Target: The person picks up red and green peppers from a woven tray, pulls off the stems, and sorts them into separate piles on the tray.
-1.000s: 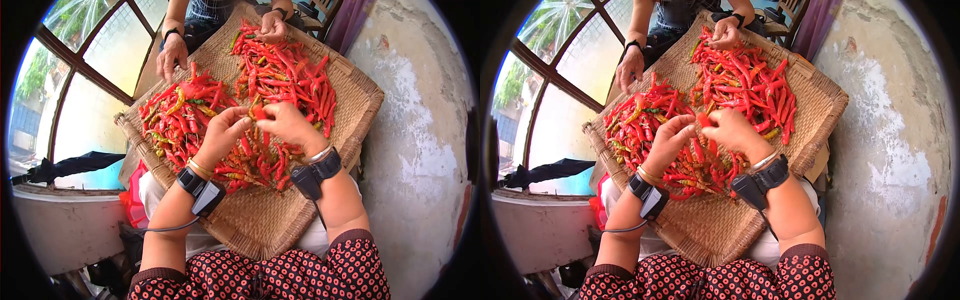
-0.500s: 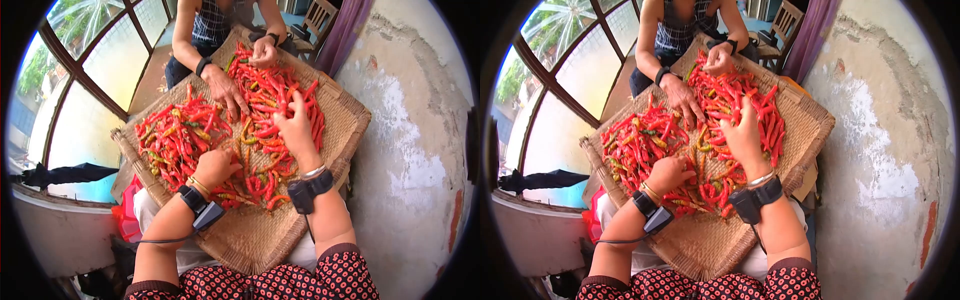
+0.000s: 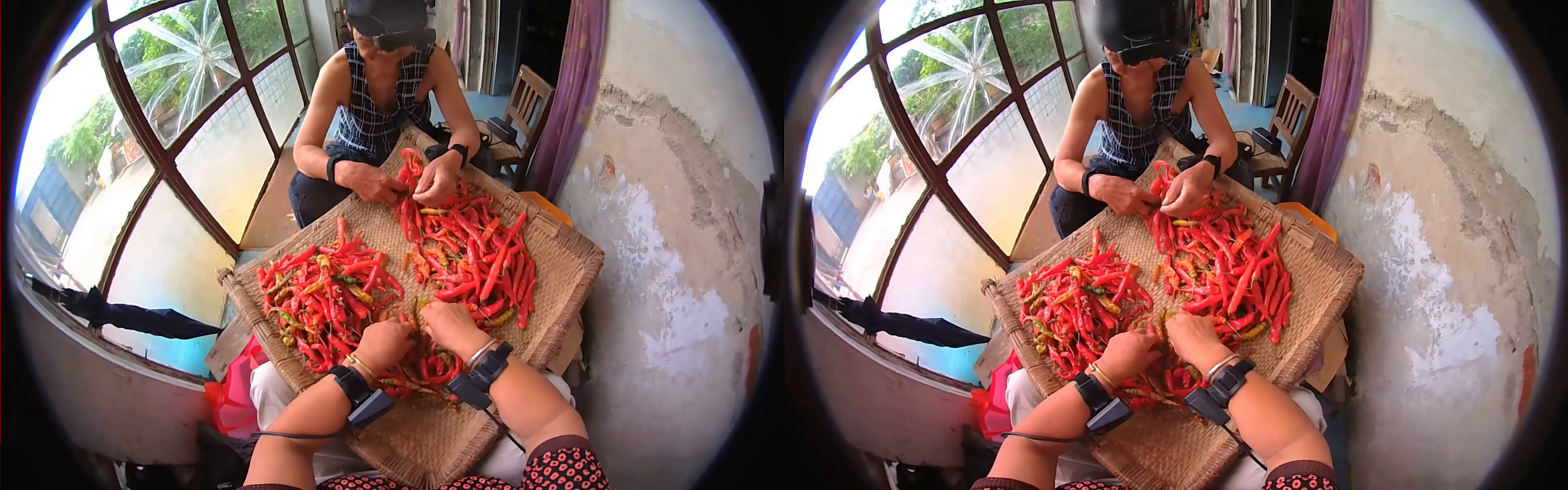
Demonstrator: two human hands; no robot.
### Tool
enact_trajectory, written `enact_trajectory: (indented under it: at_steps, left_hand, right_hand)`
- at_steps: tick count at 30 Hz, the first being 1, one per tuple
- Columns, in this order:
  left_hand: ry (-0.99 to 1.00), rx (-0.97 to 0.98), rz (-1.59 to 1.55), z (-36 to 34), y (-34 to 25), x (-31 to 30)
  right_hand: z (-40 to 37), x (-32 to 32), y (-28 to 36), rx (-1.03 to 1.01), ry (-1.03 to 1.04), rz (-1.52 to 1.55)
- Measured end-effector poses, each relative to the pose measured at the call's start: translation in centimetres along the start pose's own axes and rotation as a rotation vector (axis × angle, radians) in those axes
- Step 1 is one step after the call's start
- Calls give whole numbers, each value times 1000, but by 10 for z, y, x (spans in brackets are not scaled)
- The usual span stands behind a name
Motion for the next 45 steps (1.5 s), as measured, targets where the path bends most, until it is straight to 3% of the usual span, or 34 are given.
enact_trajectory:
  at_steps: [4, 6, 14, 16, 18, 20, 23, 24, 26, 27, 29, 34, 37, 38, 40, 45]
  left_hand:
    - [-15, 27, -113, 2, 1, 4]
    - [-125, 75, -173, 3, -2, 2]
    - [-126, -92, -291, 10, 4, 4]
    - [-104, -101, -558, 5, 0, -4]
    - [-92, -108, -554, 6, -1, -10]
    - [-98, -300, -907, 4, 4, -12]
    - [-211, -277, -1275, 7, 14, -4]
    - [-255, -289, -1444, 8, 16, -8]
    - [-266, -296, -1543, 6, 16, -17]
    - [-232, -312, -1572, 6, 17, -17]
    - [-194, -337, -1619, 5, 17, -17]
    - [-144, -344, -1653, 3, 10, -22]
    - [-179, -348, -1663, 3, 11, -22]
    - [-210, -349, -1664, 3, 13, -23]
    - [-224, -347, -1664, 3, 14, -25]
    - [-221, -324, -1632, 2, 16, -22]
  right_hand:
    - [4, -8, -6, 181, -13, 6]
    - [2, -15, -8, 236, -15, -38]
    - [2, -5, -11, 176, -26, -177]
    - [1, -4, -12, 167, -58, -215]
    - [3, -7, -15, 162, -49, -273]
    - [5, -8, -19, 179, 3, -244]
    - [10, -34, -30, 365, -57, 172]
    - [14, -33, -38, 365, -56, 171]
    - [16, -31, -61, 445, -324, 703]
    - [17, -37, -59, 445, -321, 703]
    - [11, -50, -58, 513, -515, 1213]
    - [9, -59, -42, 424, -594, 884]
    - [10, -53, -21, 292, -281, 712]
    - [7, -52, -17, 292, -281, 713]
    - [6, -42, -1, 159, -31, 702]
    - [0, -46, 3, 145, 115, 625]
Point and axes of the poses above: each hand's wrist, its own z-axis towards the middle knuckle, its own x-axis out of the palm, y = z × x, the point moved 5 cm from there along z, towards the middle knuckle, and after that the axes turned 3 degrees about -z, right-handed, at the moved point
